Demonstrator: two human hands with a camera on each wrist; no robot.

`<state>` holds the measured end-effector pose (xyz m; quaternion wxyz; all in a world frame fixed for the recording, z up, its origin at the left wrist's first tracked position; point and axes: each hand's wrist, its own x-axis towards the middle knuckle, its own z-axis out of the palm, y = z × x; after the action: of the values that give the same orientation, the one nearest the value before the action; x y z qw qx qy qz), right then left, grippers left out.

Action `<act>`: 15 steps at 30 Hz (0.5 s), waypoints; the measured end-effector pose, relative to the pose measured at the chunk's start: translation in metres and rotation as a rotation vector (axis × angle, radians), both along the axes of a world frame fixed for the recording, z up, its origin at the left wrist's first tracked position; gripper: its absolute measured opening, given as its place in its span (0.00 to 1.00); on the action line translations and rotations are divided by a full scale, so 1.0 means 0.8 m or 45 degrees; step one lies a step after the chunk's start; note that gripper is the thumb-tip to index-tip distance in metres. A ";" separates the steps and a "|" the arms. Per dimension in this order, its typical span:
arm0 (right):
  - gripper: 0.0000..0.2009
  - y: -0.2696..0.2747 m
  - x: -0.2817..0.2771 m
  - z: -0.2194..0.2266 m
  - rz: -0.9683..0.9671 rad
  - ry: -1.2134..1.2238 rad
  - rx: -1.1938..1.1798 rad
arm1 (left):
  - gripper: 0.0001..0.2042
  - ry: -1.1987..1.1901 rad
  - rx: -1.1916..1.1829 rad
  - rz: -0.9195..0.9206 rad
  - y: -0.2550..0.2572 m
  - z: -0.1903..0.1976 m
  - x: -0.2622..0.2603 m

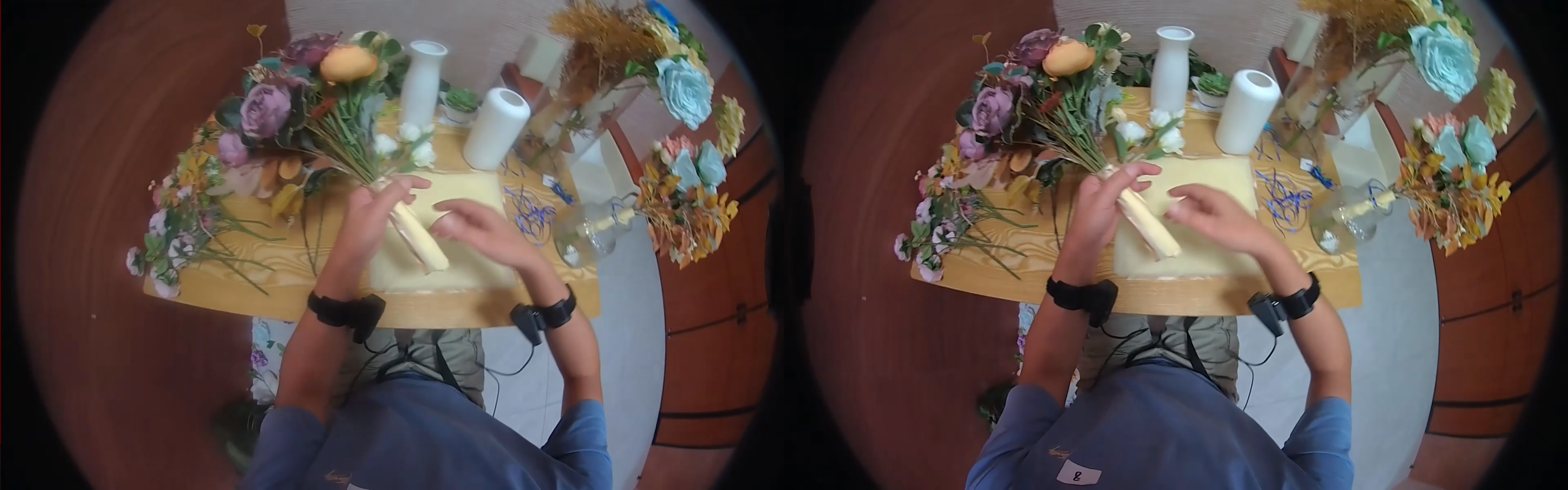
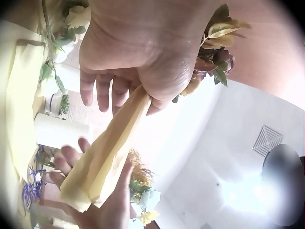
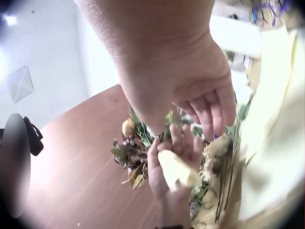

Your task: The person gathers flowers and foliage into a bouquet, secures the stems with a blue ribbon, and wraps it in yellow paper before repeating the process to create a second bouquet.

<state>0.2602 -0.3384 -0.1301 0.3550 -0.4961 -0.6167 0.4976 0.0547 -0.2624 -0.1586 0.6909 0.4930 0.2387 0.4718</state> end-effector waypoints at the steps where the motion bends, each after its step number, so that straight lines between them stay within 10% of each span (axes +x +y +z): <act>1: 0.25 0.003 -0.020 -0.009 0.055 0.131 -0.025 | 0.12 -0.005 0.025 -0.004 -0.001 0.003 0.000; 8: 0.28 0.000 -0.097 0.007 -0.254 -0.626 0.716 | 0.10 -0.049 -0.025 0.191 0.008 0.015 0.004; 15: 0.19 0.021 -0.090 -0.028 -0.248 -0.373 0.698 | 0.13 -0.145 -0.013 0.070 0.014 0.003 -0.012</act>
<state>0.1882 -0.3214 -0.1523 0.4287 -0.5051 -0.7219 0.1998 0.0450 -0.2516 -0.1562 0.6926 0.4551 0.2151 0.5167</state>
